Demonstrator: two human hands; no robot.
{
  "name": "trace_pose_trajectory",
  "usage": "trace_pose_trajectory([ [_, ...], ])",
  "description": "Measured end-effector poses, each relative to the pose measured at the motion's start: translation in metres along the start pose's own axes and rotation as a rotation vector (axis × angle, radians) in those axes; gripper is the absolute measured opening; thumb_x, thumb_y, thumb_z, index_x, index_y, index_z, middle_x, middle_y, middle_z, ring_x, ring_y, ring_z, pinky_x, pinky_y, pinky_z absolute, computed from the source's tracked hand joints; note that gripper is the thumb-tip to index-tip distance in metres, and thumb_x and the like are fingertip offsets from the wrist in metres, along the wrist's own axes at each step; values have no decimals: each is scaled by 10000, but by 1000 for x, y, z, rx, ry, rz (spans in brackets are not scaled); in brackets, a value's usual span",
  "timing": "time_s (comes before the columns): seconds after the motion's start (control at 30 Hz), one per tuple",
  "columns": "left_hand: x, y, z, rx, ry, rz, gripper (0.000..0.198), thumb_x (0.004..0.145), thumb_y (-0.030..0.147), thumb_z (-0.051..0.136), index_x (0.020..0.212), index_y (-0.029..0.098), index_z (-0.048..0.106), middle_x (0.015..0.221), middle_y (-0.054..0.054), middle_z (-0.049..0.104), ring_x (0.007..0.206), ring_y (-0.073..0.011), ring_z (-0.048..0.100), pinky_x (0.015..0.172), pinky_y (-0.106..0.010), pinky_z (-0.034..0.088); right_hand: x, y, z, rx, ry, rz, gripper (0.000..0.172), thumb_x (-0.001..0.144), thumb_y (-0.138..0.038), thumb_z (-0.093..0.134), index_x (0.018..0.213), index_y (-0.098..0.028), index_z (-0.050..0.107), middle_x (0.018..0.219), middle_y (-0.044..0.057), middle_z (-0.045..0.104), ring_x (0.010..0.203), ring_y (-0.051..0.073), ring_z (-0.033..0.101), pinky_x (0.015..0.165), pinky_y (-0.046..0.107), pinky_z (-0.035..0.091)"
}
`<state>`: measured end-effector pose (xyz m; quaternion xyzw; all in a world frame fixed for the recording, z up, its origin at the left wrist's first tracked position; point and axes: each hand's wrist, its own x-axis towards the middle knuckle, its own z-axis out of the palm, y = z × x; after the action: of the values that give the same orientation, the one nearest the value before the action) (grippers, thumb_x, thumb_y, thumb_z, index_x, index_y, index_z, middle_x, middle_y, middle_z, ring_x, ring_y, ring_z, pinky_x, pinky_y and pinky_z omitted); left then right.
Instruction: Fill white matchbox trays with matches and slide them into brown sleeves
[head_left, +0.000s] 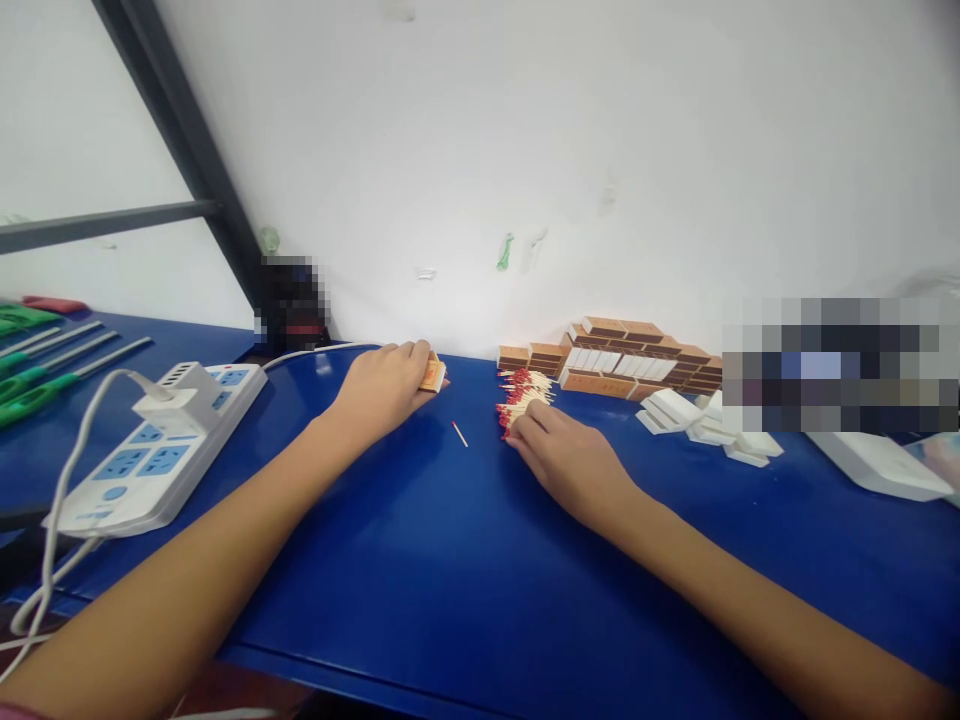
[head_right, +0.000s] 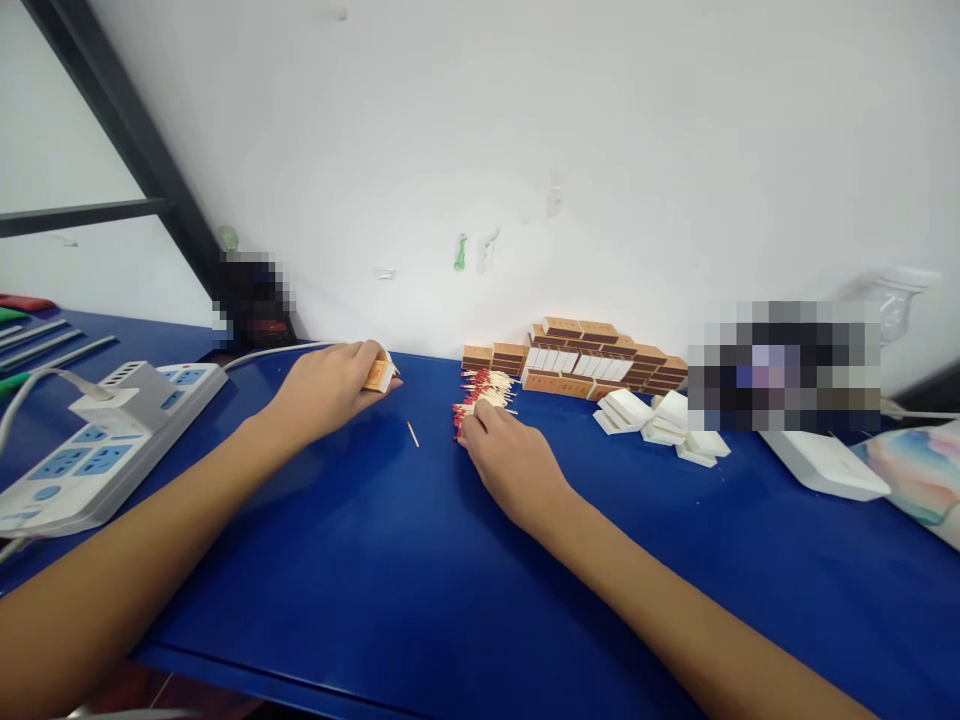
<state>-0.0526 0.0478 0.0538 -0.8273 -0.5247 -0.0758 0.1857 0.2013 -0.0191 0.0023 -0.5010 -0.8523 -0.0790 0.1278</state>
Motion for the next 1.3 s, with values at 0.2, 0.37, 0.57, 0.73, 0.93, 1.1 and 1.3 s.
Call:
trace_pose_trajectory([
  [0.2, -2, -2, 1, -16, 18, 9, 389, 1060, 482, 520, 1164, 116, 597, 1036, -167, 738, 965, -327, 731, 728, -354, 496, 47, -50, -5, 116, -81, 164, 269, 1055, -409, 547, 1029, -182, 688, 1063, 108, 683, 867, 232, 692, 679, 337, 470],
  [0.37, -1, -7, 5, -7, -6, -1, 382, 1058, 468, 528, 1124, 103, 619, 1009, -176, 749, 918, -328, 744, 693, -346, 487, 73, -71, -6, 134, -196, 204, 128, 1017, -257, 621, 958, -167, 690, 1016, 121, 719, 873, 244, 728, 700, 330, 478],
  [0.57, -2, -1, 4, -30, -36, 25, 401, 1051, 496, 540, 1120, 106, 609, 1023, -177, 753, 913, -331, 746, 690, -354, 488, 22, -51, -16, 171, -230, 129, 91, 1013, -200, 623, 932, -192, 664, 1000, 78, 715, 808, 198, 700, 664, 301, 465],
  [0.73, -9, 22, -1, -102, -71, 155, 383, 1030, 528, 582, 1121, 157, 608, 1046, -112, 757, 947, -293, 740, 729, -345, 491, -13, -12, -9, 251, -117, 162, 112, 1036, -214, 591, 929, -209, 622, 982, 32, 673, 773, 171, 656, 672, 293, 459],
  [0.93, -20, 45, -2, -289, -127, 356, 388, 986, 558, 643, 1080, 182, 628, 1039, -83, 752, 930, -277, 733, 728, -341, 490, 3, 13, 9, 248, 24, 171, 121, 1034, -231, 601, 922, -197, 629, 968, 35, 650, 804, 178, 625, 699, 300, 434],
  [1.1, -27, 57, 6, -377, -109, 496, 446, 963, 616, 643, 1046, 178, 655, 990, -74, 746, 885, -267, 733, 739, -356, 511, 2, 15, 5, 316, 118, 139, 121, 1026, -218, 592, 923, -197, 652, 934, 35, 636, 775, 175, 592, 678, 302, 414],
  [1.3, -30, 66, 5, -396, -113, 385, 398, 933, 562, 685, 1048, 184, 631, 955, -69, 750, 850, -287, 734, 700, -378, 520, -20, -3, -18, 580, 98, 126, 239, 1001, -463, 644, 1043, -230, 671, 853, 7, 643, 668, 150, 554, 641, 302, 452],
])
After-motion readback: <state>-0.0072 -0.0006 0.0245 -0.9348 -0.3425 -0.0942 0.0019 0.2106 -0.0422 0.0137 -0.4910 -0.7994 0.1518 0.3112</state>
